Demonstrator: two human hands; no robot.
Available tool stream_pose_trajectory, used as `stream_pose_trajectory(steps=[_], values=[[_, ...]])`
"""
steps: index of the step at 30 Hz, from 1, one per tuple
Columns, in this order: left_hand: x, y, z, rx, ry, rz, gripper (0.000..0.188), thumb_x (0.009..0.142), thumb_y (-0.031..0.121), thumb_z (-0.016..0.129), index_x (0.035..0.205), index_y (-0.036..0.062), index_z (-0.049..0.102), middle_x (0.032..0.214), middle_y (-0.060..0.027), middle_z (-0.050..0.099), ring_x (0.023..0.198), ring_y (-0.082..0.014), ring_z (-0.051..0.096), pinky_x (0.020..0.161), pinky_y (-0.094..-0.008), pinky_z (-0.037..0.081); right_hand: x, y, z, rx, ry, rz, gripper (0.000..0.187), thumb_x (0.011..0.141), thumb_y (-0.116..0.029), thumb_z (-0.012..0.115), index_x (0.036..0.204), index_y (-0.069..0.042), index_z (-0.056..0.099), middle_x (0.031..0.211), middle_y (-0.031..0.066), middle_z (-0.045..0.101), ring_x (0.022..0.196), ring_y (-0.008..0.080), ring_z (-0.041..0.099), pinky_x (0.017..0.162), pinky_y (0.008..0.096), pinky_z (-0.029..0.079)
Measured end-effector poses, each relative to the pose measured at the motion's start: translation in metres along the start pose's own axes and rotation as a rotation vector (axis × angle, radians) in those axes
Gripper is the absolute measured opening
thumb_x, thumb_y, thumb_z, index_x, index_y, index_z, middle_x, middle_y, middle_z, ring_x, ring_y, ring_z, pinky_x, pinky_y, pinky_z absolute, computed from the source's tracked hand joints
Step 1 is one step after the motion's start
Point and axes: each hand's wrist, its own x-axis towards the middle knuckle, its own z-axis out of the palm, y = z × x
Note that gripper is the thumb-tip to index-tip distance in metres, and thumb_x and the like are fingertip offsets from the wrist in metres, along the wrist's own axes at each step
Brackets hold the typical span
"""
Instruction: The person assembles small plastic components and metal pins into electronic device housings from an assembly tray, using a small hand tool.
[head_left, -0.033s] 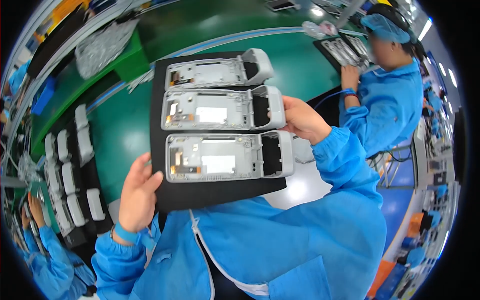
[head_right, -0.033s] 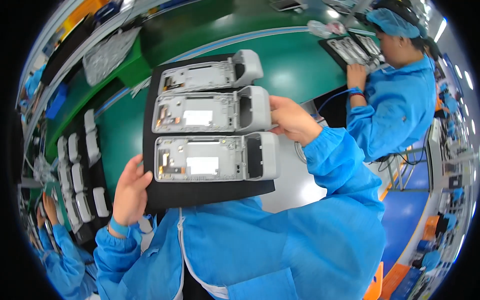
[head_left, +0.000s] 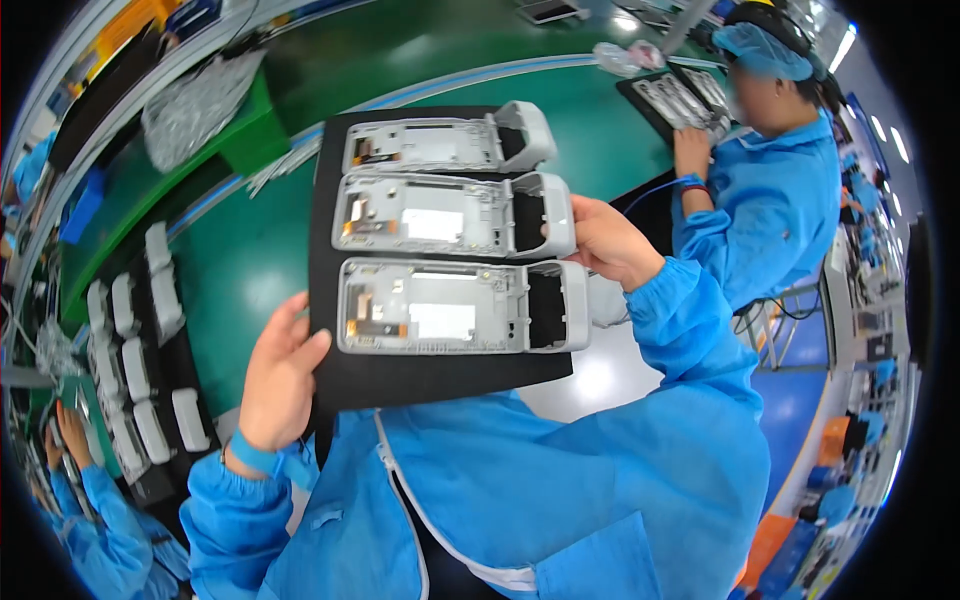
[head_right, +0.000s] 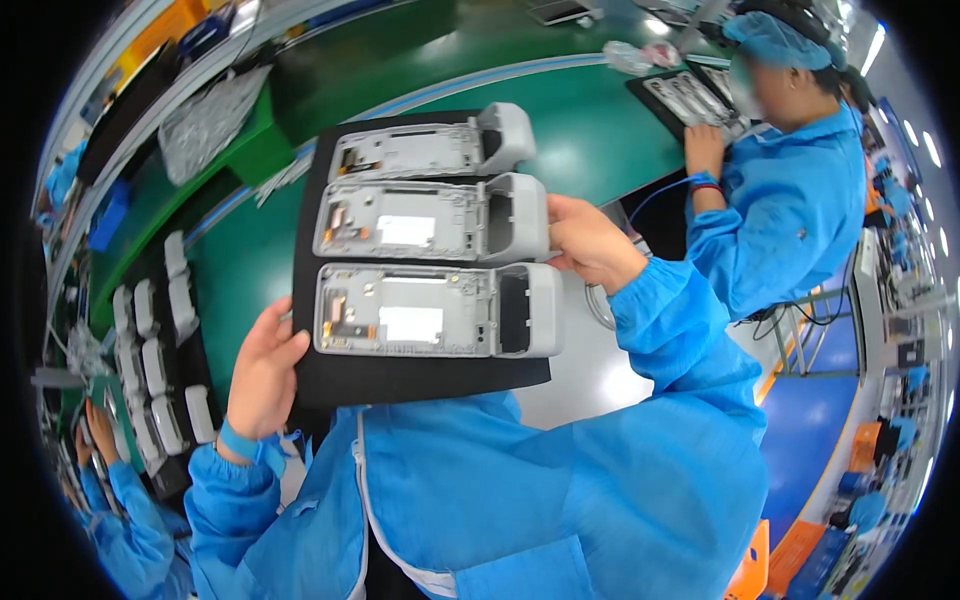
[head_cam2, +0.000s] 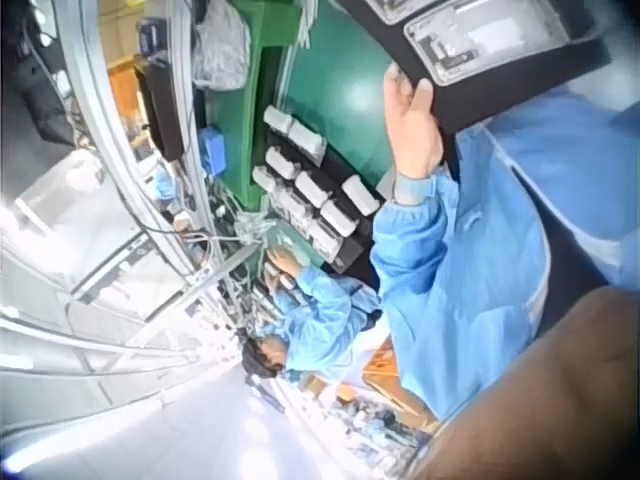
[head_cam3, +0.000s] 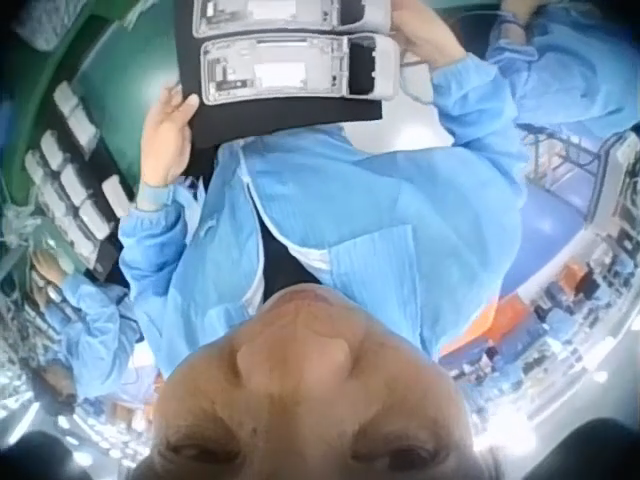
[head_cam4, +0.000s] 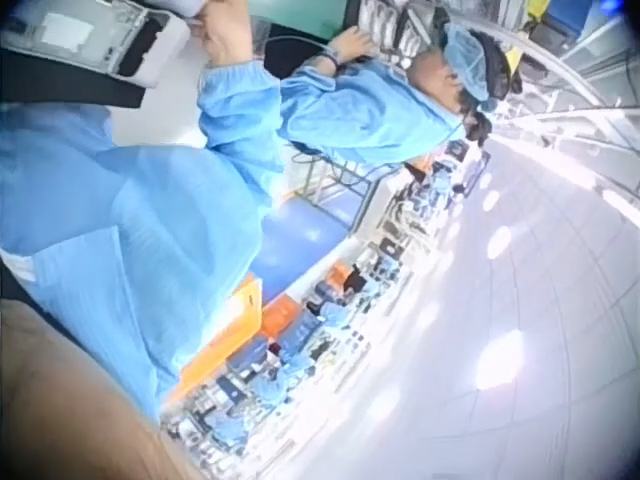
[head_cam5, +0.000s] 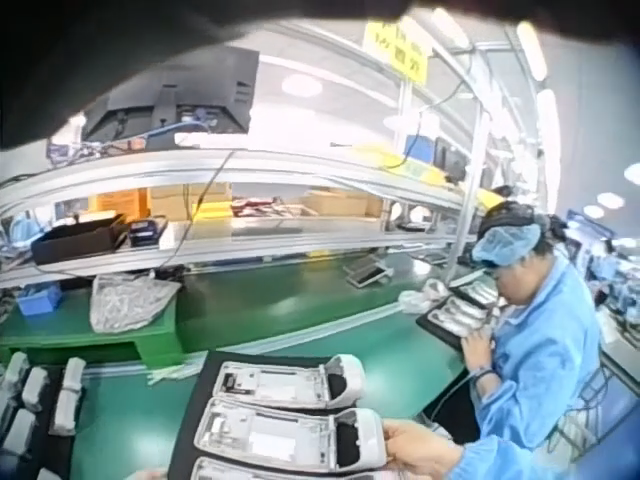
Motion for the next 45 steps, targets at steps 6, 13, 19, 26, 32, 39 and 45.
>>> stream_pose_trajectory(steps=[6, 13, 19, 26, 32, 39, 45], values=[[0.164, -0.007, 0.045, 0.271, -0.193, 0.044, 0.048, 0.087, -0.002, 0.05, 0.133, -0.0049, 0.039, 0.125, -0.0154, 0.053, 0.111, -0.0225, 0.052, 0.094, -0.0308, 0.042, 0.007, 0.013, -0.088, 0.09, 0.301, -0.043, 0.05, 0.073, 0.013, 0.038, 0.115, -0.007, 0.057, 0.084, 0.0006, 0.06, 0.066, 0.0084, 0.054, 0.051, 0.0215, 0.04], [0.305, -0.018, 0.104, 0.522, -0.211, 0.048, 0.042, 0.085, -0.002, 0.049, 0.128, -0.0039, 0.048, 0.126, -0.0178, 0.054, 0.118, -0.0255, 0.051, 0.098, -0.0312, 0.039, 0.055, 0.028, -0.16, 0.225, 0.51, -0.028, 0.054, 0.076, 0.015, 0.034, 0.124, -0.006, 0.049, 0.106, 0.0083, 0.061, 0.08, 0.0191, 0.063, 0.066, 0.032, 0.055], [0.341, -0.012, 0.103, 0.41, -0.17, 0.082, 0.041, 0.088, -0.001, 0.045, 0.129, -0.0016, 0.047, 0.121, -0.0153, 0.056, 0.118, -0.0233, 0.048, 0.098, -0.0315, 0.038, 0.081, 0.024, -0.165, 0.295, 0.582, 0.033, 0.045, 0.086, 0.009, 0.039, 0.128, -0.007, 0.044, 0.112, 0.0114, 0.06, 0.092, 0.023, 0.064, 0.072, 0.0352, 0.056], [0.206, 0.012, 0.097, 0.161, -0.133, 0.479, 0.028, 0.087, -0.001, 0.05, 0.114, 0.0015, 0.057, 0.109, -0.007, 0.061, 0.104, -0.0159, 0.056, 0.093, -0.0296, 0.043, 0.101, 0.048, -0.198, 0.247, 0.591, -0.087, 0.02, 0.079, 0.003, 0.045, 0.091, -0.01, 0.055, 0.063, -0.001, 0.043, 0.05, 0.0109, 0.043, 0.04, 0.0277, 0.035], [0.035, 0.026, 0.025, 0.418, -0.11, 0.669, 0.021, 0.086, -0.001, 0.055, 0.106, 0.0005, 0.061, 0.107, -0.0129, 0.061, 0.1, -0.0247, 0.059, 0.086, -0.0314, 0.047, 0.086, 0.066, -0.288, -0.413, 0.173, -0.274, 0.011, 0.082, -0.002, 0.051, 0.092, -0.004, 0.057, 0.079, 0.0016, 0.054, 0.064, 0.0091, 0.052, 0.056, 0.0235, 0.045], [-0.152, 0.004, -0.095, 0.796, 0.647, 1.049, 0.023, 0.083, -0.004, 0.056, 0.105, 0.0002, 0.061, 0.1, -0.0145, 0.062, 0.09, -0.0245, 0.062, 0.076, -0.029, 0.05, 0.046, -0.008, -0.188, -0.051, 0.777, 0.004, 0.03, 0.089, -0.005, 0.053, 0.119, -0.001, 0.053, 0.104, 0.0054, 0.057, 0.082, 0.0087, 0.054, 0.069, 0.0208, 0.045], [-0.234, -0.029, -0.228, -0.112, 1.683, 0.623, 0.057, 0.087, 0.015, 0.062, 0.135, 0.0017, 0.035, 0.13, -0.0121, 0.043, 0.117, -0.0195, 0.043, 0.098, -0.0342, 0.033, 0.01, -0.109, 0.181, -0.865, -0.059, -1.015, 0.023, 0.093, -0.011, 0.046, 0.108, 0.003, 0.057, 0.106, 0.0122, 0.058, 0.098, 0.0194, 0.055, 0.091, 0.0305, 0.041]])
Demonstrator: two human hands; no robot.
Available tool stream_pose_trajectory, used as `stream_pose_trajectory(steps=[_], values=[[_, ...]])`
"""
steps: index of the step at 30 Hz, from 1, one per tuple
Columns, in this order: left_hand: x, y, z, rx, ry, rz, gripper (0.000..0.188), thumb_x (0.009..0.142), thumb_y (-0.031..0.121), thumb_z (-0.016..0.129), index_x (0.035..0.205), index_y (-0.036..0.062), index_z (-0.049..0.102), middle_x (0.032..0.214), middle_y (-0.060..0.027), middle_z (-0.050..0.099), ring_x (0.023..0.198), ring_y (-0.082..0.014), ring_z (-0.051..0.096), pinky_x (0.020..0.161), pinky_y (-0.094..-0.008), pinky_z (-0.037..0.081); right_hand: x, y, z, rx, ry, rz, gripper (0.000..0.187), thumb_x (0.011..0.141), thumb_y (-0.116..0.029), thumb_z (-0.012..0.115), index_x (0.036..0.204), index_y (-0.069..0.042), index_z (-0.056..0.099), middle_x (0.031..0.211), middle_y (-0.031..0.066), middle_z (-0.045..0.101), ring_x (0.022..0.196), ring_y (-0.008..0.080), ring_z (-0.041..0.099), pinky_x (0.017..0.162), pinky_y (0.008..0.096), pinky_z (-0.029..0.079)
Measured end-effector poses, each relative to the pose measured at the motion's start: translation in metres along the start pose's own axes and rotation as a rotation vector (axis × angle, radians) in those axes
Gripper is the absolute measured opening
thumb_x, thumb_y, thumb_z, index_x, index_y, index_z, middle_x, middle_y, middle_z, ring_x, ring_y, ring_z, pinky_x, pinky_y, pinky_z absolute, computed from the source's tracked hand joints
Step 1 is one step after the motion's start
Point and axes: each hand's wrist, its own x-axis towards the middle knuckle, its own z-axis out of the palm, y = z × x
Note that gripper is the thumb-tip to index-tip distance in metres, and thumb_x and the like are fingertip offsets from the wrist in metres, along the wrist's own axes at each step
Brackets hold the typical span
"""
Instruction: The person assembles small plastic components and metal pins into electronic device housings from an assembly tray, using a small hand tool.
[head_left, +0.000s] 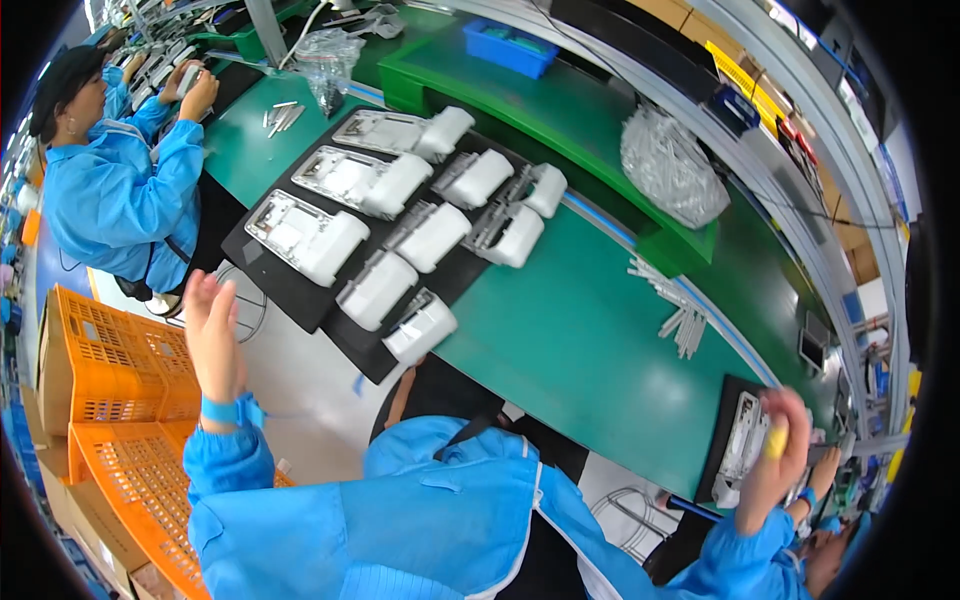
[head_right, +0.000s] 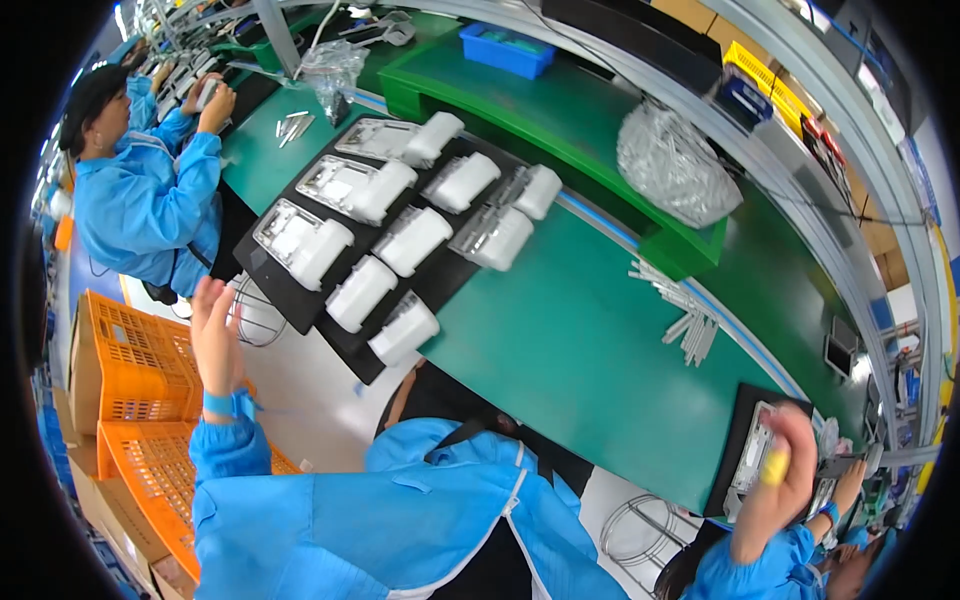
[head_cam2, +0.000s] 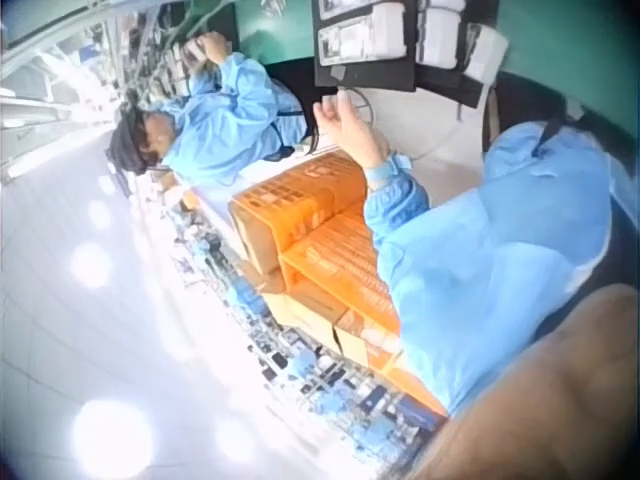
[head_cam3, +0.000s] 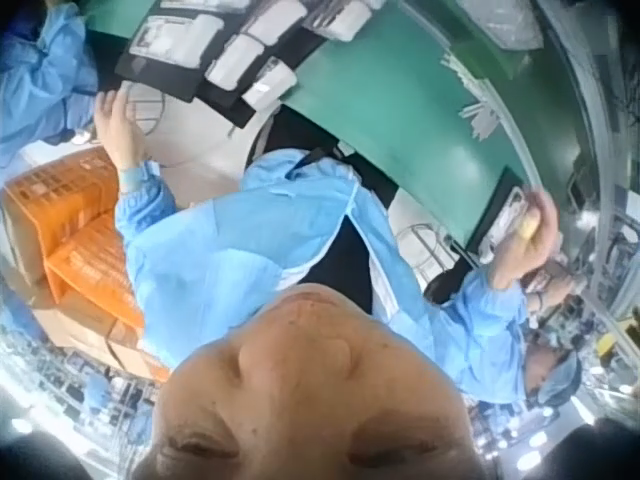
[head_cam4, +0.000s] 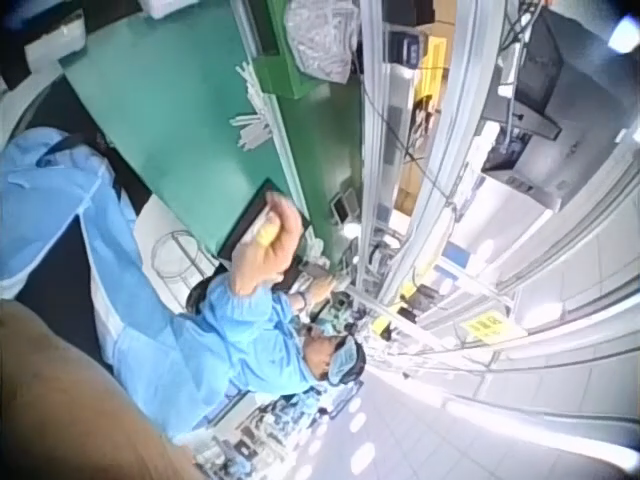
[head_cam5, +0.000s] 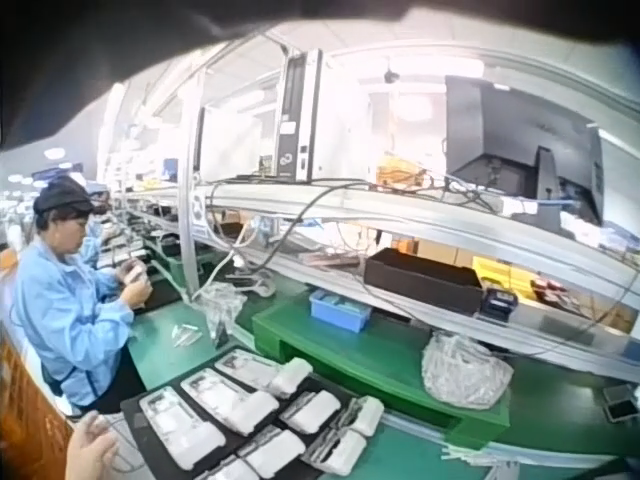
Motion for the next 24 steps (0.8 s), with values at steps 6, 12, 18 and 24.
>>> stream_pose_trajectory(steps=[6, 12, 18, 24], values=[[0.039, -0.041, -0.009, -0.171, -0.009, -0.347, 0.078, 0.081, 0.016, 0.068, 0.139, -0.007, 0.022, 0.123, -0.0128, 0.047, 0.118, -0.019, 0.042, 0.095, -0.0399, 0.034, 0.201, -0.141, 0.271, 0.425, -0.737, -0.484, 0.03, 0.097, -0.02, 0.043, 0.113, 0.002, 0.057, 0.112, 0.0087, 0.061, 0.106, 0.0173, 0.056, 0.095, 0.0293, 0.041], [0.045, -0.052, -0.012, -0.342, -0.335, -0.517, 0.049, 0.082, -0.004, 0.06, 0.124, 0.0006, 0.034, 0.108, -0.0095, 0.06, 0.095, -0.0193, 0.059, 0.08, -0.0337, 0.049, 0.272, -0.159, 0.453, -0.368, -0.957, -0.354, 0.053, 0.094, -0.042, 0.041, 0.098, 0.006, 0.062, 0.102, 0.0249, 0.062, 0.094, 0.0384, 0.06, 0.082, 0.0464, 0.045], [0.049, -0.042, -0.002, -0.344, -0.318, -0.497, 0.056, 0.081, -0.006, 0.059, 0.128, 0.0038, 0.03, 0.113, -0.0111, 0.058, 0.099, -0.0203, 0.059, 0.08, -0.0351, 0.049, 0.295, -0.161, 0.466, -0.624, -1.135, -0.321, 0.047, 0.093, -0.037, 0.043, 0.097, 0.005, 0.063, 0.094, 0.0194, 0.065, 0.084, 0.0329, 0.062, 0.074, 0.0443, 0.047], [0.055, -0.04, -0.003, -0.358, -0.303, -0.484, 0.058, 0.081, -0.006, 0.058, 0.13, 0.0037, 0.027, 0.114, -0.0118, 0.058, 0.098, -0.021, 0.059, 0.081, -0.0356, 0.049, 0.304, -0.159, 0.475, -0.631, -1.079, -0.227, 0.045, 0.092, -0.038, 0.049, 0.095, 0.005, 0.063, 0.086, 0.015, 0.064, 0.074, 0.0276, 0.06, 0.065, 0.042, 0.045]])
